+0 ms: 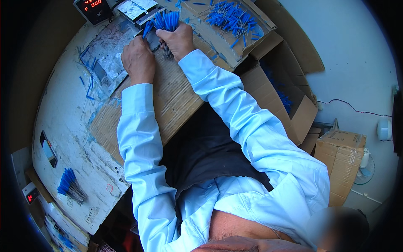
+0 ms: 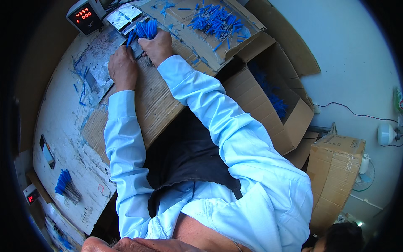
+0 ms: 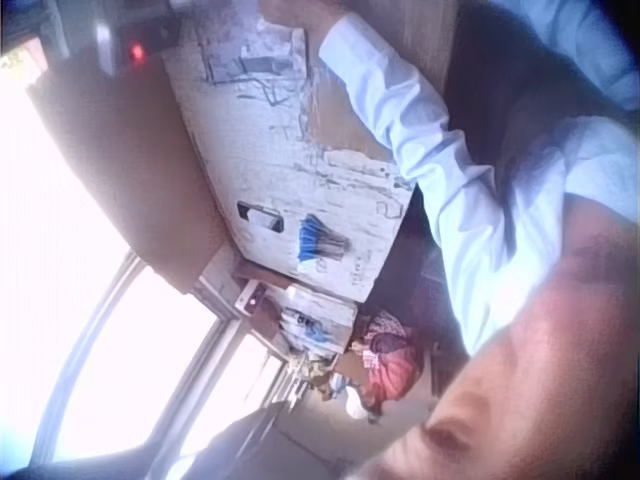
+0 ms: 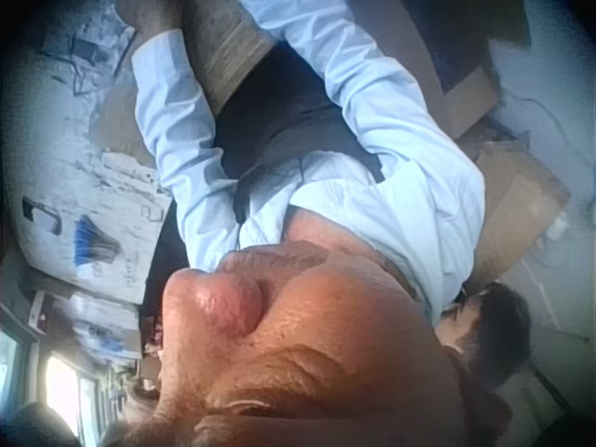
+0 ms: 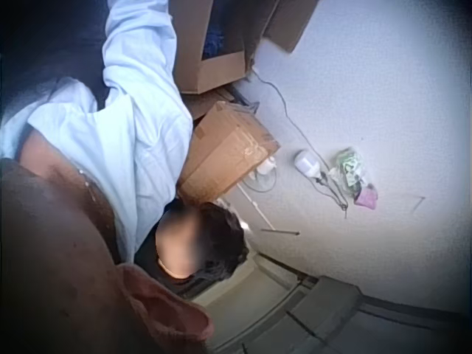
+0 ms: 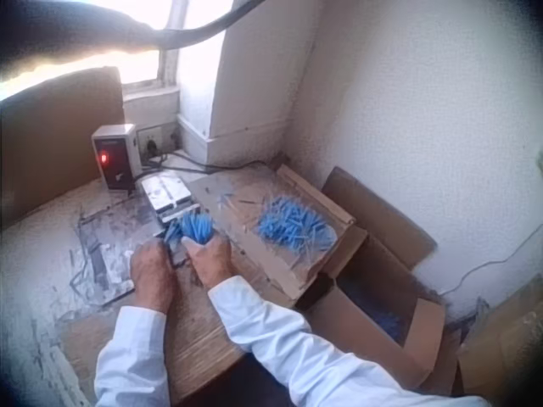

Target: Gathering and bundling blue bristles and placing them into a machine fixture at a manufacturing station.

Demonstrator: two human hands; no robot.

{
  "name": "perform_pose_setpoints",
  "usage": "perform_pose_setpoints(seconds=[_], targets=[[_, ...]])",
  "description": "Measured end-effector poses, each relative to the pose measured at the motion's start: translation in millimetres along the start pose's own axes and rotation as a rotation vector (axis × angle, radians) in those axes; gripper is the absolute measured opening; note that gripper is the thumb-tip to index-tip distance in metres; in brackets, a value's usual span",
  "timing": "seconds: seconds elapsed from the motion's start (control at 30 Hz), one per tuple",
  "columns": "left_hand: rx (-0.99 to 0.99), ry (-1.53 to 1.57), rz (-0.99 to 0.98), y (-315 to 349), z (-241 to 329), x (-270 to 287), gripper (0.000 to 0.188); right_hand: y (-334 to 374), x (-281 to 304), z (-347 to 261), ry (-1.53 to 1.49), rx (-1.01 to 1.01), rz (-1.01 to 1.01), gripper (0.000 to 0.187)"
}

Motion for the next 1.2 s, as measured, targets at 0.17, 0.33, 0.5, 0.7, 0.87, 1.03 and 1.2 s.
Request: perform_pose_setpoints(seconds=[0.17, 0.33, 0.5, 0.7, 0.87, 1.03, 1.2], targets=[[0.275, -0.04, -0.077, -2, -15, 3, 0.02, 1, -2, 2, -0.085, -0.027, -0.058, 0.016], [0.437, 0.946, -0.005, -1, -25, 2, 0.015, 8, -16, -5, 0.039, -0.034, -0.305, 0.019], [0.414, 0.894, 0.018, 0, -27, 6, 0.01, 13, -24, -14, -0.029, -0.062, -0.38, 0.019], [0.443, 0.941, 0.079, -1, -26, 10, 0.012, 13, -25, -10, -0.024, -0.077, -0.478, 0.016], [0.61, 0.999, 0.115, -1, -28, 21, 0.015, -14, 11, 6, 0.242, 0.031, -0.131, 0.02], [0.586, 0.906, 0.064, 1, -25, 22, 0.018, -11, 9, 1, 0.378, 0.016, -0.093, 0.015], [0.601, 0.904, 0.06, 2, -25, 22, 0.019, -13, 6, 0, 0.471, 0.049, -0.083, 0.014]])
Point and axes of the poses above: each hand's wrist, its own y-axis away from the middle knuckle, its own x-axis out of the back of the hand, z = x × y, the point moved 6 cm from there along -y, towards the middle knuckle, and after that the axes turned 6 degrees about x, right-handed, at the moved point
